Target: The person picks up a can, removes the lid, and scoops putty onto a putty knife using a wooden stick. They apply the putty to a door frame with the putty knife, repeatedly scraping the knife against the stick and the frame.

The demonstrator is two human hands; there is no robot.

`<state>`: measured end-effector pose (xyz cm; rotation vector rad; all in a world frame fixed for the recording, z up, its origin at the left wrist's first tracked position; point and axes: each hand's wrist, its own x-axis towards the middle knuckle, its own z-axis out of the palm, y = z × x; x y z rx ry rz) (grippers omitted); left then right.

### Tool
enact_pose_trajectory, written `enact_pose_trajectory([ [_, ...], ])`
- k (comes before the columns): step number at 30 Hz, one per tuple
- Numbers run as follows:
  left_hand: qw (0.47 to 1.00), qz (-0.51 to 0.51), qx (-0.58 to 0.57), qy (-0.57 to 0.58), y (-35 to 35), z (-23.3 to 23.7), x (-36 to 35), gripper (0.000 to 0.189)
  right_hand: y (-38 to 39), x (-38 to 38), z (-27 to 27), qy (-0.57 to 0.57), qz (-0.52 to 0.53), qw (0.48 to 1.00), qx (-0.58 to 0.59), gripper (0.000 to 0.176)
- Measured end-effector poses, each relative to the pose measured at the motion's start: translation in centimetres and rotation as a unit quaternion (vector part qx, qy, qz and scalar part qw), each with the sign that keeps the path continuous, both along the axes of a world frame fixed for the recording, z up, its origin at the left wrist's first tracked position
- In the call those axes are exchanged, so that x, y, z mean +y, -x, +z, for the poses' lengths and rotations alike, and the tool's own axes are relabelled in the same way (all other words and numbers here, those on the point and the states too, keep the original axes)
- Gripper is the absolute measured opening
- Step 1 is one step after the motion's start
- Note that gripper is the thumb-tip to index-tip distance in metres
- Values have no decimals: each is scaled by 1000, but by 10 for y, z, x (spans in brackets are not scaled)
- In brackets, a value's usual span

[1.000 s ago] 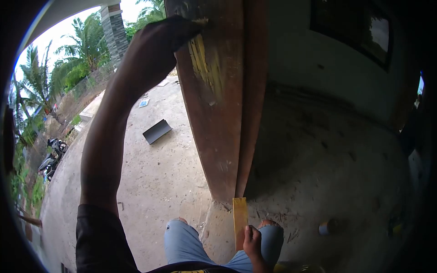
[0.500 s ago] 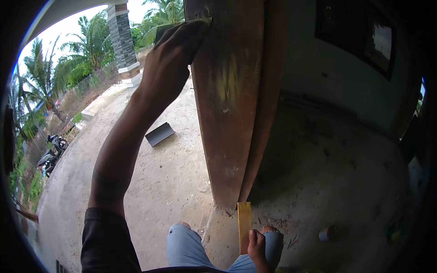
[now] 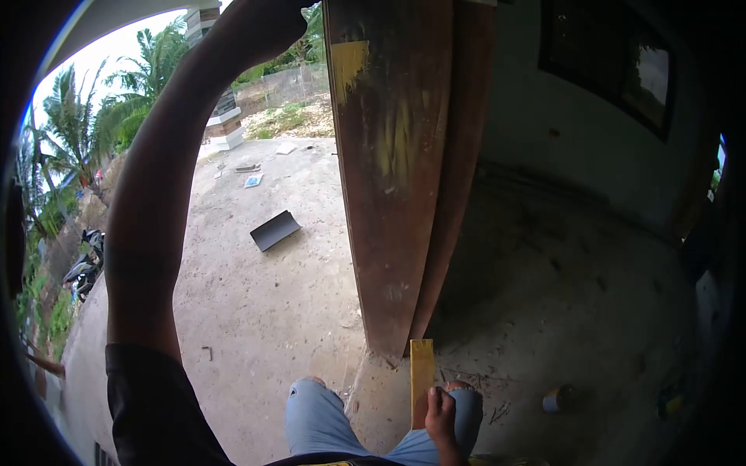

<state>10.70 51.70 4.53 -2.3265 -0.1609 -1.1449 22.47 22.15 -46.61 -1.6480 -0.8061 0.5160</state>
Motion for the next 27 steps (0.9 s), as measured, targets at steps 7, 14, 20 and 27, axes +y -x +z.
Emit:
enact_pose_trajectory([
  [7,994,7,75,78,5,-164,-1,43,-2,12,13,9,16,1000,5,38],
  [14,997,-34,-71,8,3,-50,-11,48,3,7,21,9,-1,1000,3,40],
  [20,993,21,-111,-15,-22,-176,8,45,2,2,10,22,-12,1000,-9,41],
  [27,987,107,-108,53,-4,30,29,60,-6,-3,-11,7,-18,1000,-12,36],
])
